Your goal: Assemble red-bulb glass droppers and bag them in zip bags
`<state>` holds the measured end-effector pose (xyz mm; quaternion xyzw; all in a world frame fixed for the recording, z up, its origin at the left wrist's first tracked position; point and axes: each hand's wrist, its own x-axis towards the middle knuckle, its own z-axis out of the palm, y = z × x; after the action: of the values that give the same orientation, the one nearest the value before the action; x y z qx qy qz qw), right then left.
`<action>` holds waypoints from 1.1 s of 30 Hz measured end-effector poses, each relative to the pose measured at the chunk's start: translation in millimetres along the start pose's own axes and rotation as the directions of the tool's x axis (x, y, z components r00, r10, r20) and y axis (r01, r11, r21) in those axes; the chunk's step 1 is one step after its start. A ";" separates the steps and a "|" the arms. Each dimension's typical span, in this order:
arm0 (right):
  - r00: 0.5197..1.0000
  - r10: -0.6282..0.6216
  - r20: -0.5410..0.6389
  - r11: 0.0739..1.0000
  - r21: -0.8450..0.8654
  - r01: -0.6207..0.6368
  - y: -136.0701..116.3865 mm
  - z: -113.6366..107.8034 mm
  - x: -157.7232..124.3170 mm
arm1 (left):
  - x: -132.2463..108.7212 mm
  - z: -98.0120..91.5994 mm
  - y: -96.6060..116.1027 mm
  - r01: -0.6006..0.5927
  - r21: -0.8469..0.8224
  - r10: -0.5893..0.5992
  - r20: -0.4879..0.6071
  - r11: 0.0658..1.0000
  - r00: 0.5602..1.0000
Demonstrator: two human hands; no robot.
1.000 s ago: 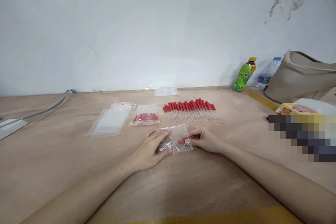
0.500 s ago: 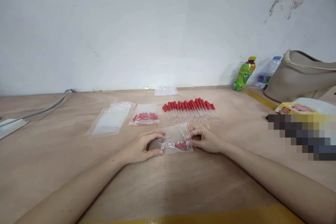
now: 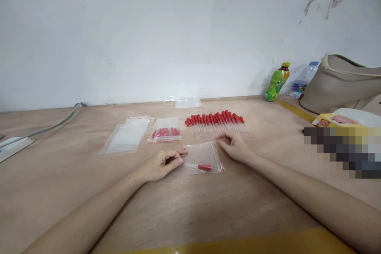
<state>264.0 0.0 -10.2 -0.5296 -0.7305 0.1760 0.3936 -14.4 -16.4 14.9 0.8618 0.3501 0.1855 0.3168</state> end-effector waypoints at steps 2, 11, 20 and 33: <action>0.993 -0.047 -0.105 0.989 -0.144 0.032 -4.9 -2.1 13.4 | -0.3 0.3 -0.4 -0.001 0.013 0.001 -0.003 1.000 1.000; 0.997 -0.041 0.060 0.879 -0.473 0.065 -48.0 46.7 72.8 | -0.9 1.0 4.9 -0.035 0.078 0.034 0.009 0.996 0.999; 0.976 0.213 0.053 0.847 -0.508 -0.157 -67.8 73.3 92.0 | -2.2 -1.1 1.7 -0.007 0.043 0.006 0.040 0.999 0.999; 0.997 0.071 -0.024 0.871 0.488 -0.050 -0.3 0.6 18.2 | -2.8 2.9 2.4 -0.071 0.279 0.077 -0.013 0.958 0.997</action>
<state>261.0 16.6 -3.3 -0.4397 -0.6373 0.3555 0.5236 -13.6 -20.9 14.1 0.9079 0.3439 0.1566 0.1813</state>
